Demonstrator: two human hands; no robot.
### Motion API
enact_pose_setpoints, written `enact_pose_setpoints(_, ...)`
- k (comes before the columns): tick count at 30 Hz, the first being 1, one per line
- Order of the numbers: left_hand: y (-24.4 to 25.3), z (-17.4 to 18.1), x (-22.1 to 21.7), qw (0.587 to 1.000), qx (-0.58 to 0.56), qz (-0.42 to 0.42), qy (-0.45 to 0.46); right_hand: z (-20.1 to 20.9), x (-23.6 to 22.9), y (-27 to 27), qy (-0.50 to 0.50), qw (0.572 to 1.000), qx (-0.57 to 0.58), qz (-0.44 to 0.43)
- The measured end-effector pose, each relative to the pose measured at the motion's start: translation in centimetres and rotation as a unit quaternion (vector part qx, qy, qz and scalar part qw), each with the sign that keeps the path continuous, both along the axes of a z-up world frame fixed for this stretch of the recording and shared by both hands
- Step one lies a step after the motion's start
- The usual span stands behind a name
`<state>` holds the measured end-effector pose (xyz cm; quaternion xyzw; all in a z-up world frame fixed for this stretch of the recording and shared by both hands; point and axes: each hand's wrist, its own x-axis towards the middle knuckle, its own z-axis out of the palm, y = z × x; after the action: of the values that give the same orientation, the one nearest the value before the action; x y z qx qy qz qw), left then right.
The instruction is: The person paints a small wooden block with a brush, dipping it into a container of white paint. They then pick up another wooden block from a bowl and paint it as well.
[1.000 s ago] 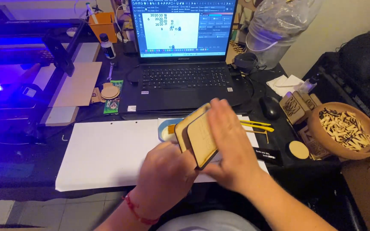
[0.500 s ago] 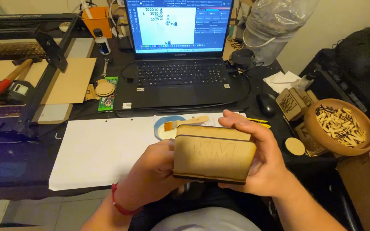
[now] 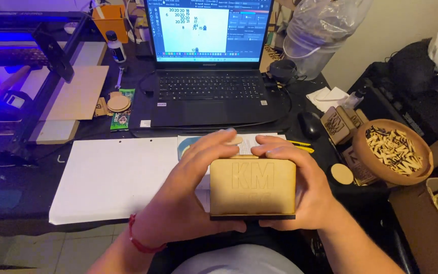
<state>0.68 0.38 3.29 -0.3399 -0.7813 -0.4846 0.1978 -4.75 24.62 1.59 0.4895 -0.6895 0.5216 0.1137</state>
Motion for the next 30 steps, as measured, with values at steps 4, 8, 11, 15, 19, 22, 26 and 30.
enact_pose_setpoints(4,0.1,-0.2,0.0,0.998,0.025,-0.016,0.048,0.1,-0.1,-0.2,0.027,1.000,0.004,0.006)
enact_pose_setpoints(8,0.2,-0.2,0.1,0.998,0.042,-0.007,0.049,0.0,-0.2,-0.3,0.037,0.999,0.000,0.007)
enact_pose_setpoints(11,0.2,-0.7,0.1,0.998,0.046,-0.008,0.042,-0.3,-0.3,-0.2,0.043,0.999,0.006,0.003)
enact_pose_setpoints(15,0.1,-1.3,0.1,0.998,0.059,-0.017,0.029,-0.8,-0.3,-0.3,0.050,0.999,0.005,0.000)
enact_pose_setpoints(19,0.0,-1.3,0.3,0.998,0.053,-0.005,0.027,-1.1,-0.5,-0.4,0.052,0.999,0.003,0.003)
enact_pose_setpoints(22,0.0,-1.5,0.4,0.998,0.061,-0.008,0.013,-1.3,-0.5,-0.5,0.049,0.999,0.003,0.011)
enact_pose_setpoints(26,-0.2,-3.1,1.1,0.979,0.153,-0.098,-0.088,-1.7,-0.2,-0.6,0.046,0.999,0.009,0.010)
enact_pose_setpoints(30,0.4,-5.6,2.7,0.864,0.345,-0.254,-0.266,-1.8,0.2,-1.1,0.009,0.999,0.035,0.040)
